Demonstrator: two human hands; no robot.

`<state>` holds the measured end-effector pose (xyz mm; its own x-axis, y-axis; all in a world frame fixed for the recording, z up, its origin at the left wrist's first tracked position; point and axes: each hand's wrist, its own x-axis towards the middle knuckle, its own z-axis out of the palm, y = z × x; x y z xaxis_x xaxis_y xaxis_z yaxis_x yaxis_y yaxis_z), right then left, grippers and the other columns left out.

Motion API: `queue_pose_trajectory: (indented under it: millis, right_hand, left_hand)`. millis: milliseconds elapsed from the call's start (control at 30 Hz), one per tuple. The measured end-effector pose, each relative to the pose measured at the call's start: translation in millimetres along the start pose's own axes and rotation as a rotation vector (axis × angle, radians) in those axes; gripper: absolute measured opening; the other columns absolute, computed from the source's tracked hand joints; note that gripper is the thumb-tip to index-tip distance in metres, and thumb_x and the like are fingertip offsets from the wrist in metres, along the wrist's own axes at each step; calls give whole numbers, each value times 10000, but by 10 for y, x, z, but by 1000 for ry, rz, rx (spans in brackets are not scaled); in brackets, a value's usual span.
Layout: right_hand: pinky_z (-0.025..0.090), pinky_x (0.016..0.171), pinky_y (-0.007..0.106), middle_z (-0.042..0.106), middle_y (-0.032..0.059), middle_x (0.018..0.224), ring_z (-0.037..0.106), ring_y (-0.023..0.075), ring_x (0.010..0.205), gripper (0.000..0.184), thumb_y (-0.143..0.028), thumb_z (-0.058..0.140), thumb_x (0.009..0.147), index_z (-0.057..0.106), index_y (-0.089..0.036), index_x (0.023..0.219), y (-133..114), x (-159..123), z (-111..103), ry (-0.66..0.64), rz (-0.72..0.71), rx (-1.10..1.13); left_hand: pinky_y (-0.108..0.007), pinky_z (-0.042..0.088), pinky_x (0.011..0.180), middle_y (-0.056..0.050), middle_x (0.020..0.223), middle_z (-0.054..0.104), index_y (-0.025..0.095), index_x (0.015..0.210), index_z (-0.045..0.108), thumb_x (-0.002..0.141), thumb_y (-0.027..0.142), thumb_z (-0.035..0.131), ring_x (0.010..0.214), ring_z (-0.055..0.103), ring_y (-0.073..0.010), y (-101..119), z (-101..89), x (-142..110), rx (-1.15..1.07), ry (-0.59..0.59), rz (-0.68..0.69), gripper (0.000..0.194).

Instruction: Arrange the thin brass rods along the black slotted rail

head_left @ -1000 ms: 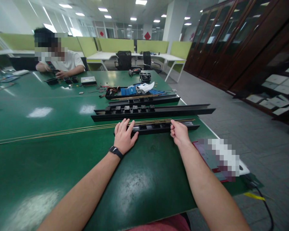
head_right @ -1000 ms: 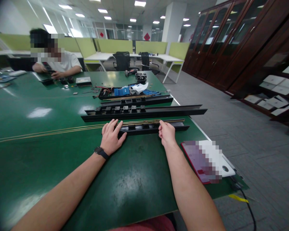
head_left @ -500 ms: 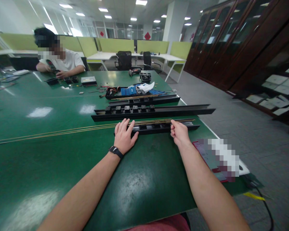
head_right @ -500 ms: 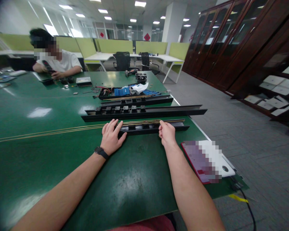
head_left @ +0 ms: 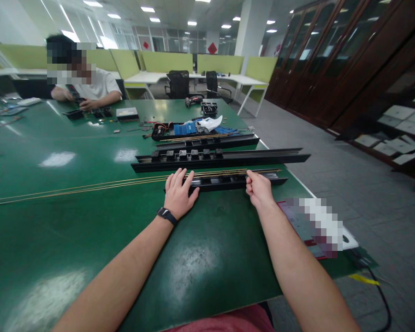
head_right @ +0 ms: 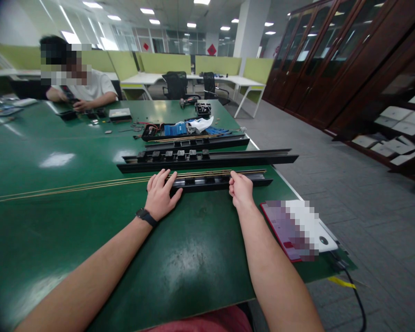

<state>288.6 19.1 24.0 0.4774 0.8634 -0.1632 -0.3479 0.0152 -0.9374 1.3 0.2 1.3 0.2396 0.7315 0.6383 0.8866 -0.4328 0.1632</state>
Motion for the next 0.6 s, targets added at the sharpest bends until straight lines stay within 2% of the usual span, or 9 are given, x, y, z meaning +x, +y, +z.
queue_pose_trajectory:
  millis: [267,600]
  right_hand:
    - [204,270,143,557,-53,551,386,44,329,360,-325,828,792,500,-203,709,-2,30,-33,13,13,6]
    - [183,264,153,550,-47,542,373,43,315,333,-313,809,806,523,-189,688,7,-9,-4,-21,10,-20]
  left_hand:
    - [-530,229,1256,-140,1547,500,241,1492,514,951,419,578,1507,372,-320,-2,-2,-3,-30,0,-6,574]
    - [-516,223,1259,-144,1547,498,223,1484,520,960,436,568,1508,369,-312,-6,-3,-3,-11,-11,-3,568]
